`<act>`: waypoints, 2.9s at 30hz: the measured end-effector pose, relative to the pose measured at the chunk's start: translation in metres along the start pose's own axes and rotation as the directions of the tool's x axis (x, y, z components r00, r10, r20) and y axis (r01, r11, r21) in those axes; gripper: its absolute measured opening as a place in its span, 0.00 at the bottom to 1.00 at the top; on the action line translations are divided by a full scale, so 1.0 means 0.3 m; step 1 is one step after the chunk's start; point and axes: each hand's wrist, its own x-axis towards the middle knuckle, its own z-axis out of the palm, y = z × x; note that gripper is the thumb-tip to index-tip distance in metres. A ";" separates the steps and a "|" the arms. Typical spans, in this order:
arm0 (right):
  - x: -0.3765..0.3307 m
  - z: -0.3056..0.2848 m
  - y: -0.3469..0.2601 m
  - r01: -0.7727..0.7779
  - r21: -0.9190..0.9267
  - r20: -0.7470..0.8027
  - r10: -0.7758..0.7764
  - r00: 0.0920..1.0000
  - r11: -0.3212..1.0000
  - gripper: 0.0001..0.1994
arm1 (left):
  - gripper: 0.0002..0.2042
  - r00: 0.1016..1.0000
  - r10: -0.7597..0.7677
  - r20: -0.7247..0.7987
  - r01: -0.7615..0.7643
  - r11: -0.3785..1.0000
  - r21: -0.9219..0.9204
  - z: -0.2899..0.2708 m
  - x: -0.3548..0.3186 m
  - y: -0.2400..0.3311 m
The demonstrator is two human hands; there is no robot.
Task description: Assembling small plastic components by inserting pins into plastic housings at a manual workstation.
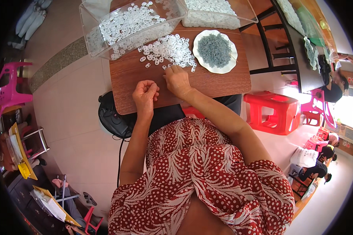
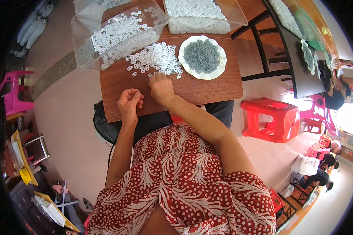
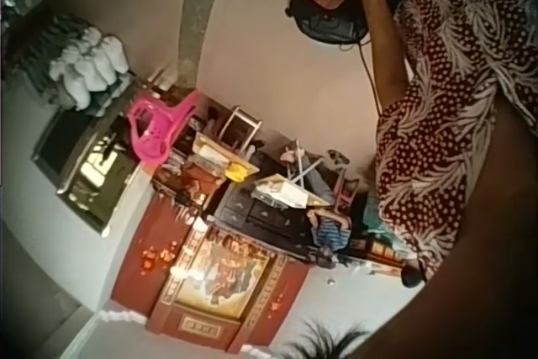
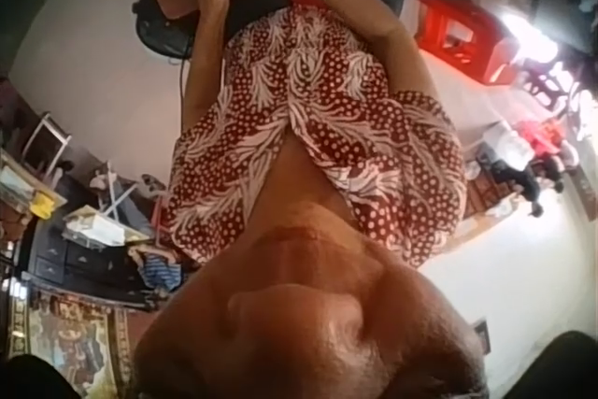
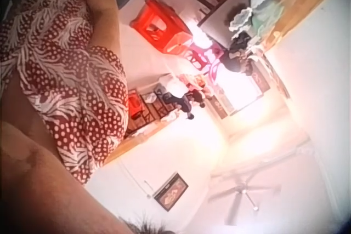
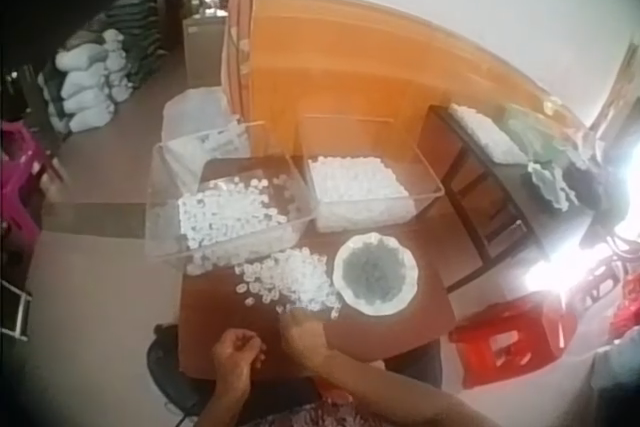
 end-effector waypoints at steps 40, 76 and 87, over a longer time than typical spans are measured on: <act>-0.085 -0.432 -0.066 -0.430 0.870 0.316 0.394 0.863 0.243 0.08 | 0.06 0.935 -0.131 0.328 0.212 0.952 -0.223 0.197 -0.100 0.099; -0.086 -0.418 -0.079 -0.469 0.825 0.330 0.404 0.853 0.315 0.07 | 0.02 0.968 0.054 0.244 -0.074 0.995 0.073 0.213 -0.125 0.076; -0.090 -0.381 -0.045 -0.550 0.791 0.412 0.431 0.803 0.269 0.05 | 0.03 0.971 -0.098 0.219 0.105 0.994 -0.022 0.186 -0.091 0.063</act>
